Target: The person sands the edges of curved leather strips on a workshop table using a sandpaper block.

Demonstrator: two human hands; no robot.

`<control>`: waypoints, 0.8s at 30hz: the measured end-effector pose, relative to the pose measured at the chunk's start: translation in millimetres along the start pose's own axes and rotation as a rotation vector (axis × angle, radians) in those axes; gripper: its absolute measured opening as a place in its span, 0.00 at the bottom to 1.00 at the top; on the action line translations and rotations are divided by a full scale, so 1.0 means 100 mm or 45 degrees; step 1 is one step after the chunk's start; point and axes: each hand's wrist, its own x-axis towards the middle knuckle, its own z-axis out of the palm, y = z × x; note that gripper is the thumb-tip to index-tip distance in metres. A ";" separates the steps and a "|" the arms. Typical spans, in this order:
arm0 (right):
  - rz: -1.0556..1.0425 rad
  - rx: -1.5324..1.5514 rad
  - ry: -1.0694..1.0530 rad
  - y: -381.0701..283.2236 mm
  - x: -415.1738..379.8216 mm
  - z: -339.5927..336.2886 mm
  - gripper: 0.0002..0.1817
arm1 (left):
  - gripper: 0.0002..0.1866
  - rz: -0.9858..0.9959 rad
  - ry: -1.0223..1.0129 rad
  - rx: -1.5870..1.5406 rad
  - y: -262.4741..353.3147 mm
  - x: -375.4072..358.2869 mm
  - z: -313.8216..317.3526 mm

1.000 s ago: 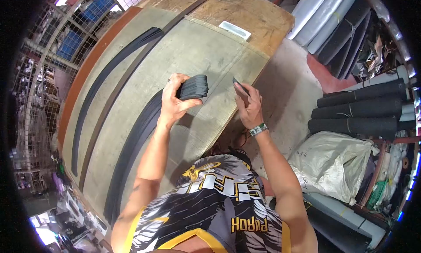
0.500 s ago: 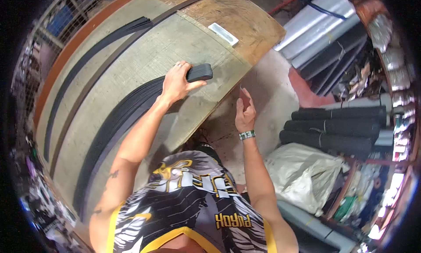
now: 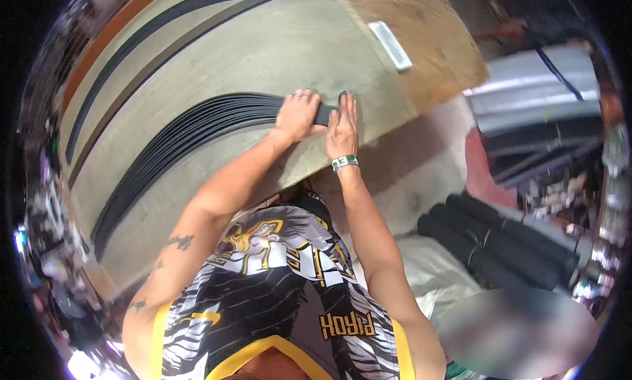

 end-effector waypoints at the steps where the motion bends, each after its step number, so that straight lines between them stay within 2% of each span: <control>1: -0.055 -0.153 -0.097 0.09 0.00 0.20 0.31 | 0.34 -0.013 -0.090 -0.006 -0.05 0.04 -0.08; 2: -0.131 -0.292 -0.199 0.08 0.01 0.38 0.31 | 0.29 0.008 -0.107 -0.167 -0.22 0.06 0.19; 3: -0.163 -0.351 -0.126 0.04 0.00 0.48 0.31 | 0.33 0.055 -0.026 -0.176 -0.28 0.01 0.12; 4: -0.201 -0.397 -0.054 0.05 -0.03 0.52 0.32 | 0.41 0.052 -0.016 -0.026 -0.28 -0.14 -0.08; 5: -0.235 -0.354 -0.073 0.17 -0.04 0.53 0.33 | 0.50 -0.014 -0.111 -0.021 -0.37 -0.25 -0.26; 6: -0.301 -0.330 -0.046 0.16 -0.02 0.51 0.34 | 0.53 -0.059 -0.156 -0.035 -0.58 -0.36 -0.36; 8: -0.259 -0.467 -0.131 0.15 0.00 0.49 0.37 | 0.54 -0.180 -0.167 0.161 -1.02 -0.69 -0.61; 10: -0.239 -0.473 -0.202 0.08 0.00 0.44 0.37 | 0.58 -0.315 -0.053 0.138 -1.40 -1.13 -0.88; 13: -0.240 -0.495 -0.171 0.05 0.01 0.44 0.38 | 0.56 -0.481 0.028 0.141 -1.61 -1.65 -1.08; 15: -0.249 -0.542 -0.169 0.04 0.05 0.47 0.38 | 0.54 -0.476 0.064 0.174 -1.53 -1.93 -0.99; 16: -0.227 -0.574 -0.158 0.07 0.06 0.47 0.39 | 0.49 -0.486 0.058 0.200 -1.36 -2.02 -0.99; 19: -0.334 -0.599 -0.060 0.21 0.08 0.49 0.37 | 0.43 -0.462 -0.029 0.092 -1.10 -2.27 -0.97; 23: -0.352 -0.692 -0.189 0.30 0.19 0.40 0.28 | 0.43 -0.464 0.041 0.018 -1.37 -2.72 -1.17; 24: -0.233 -0.738 -0.220 0.19 0.19 0.33 0.27 | 0.42 -0.509 0.047 0.025 -1.46 -2.82 -1.23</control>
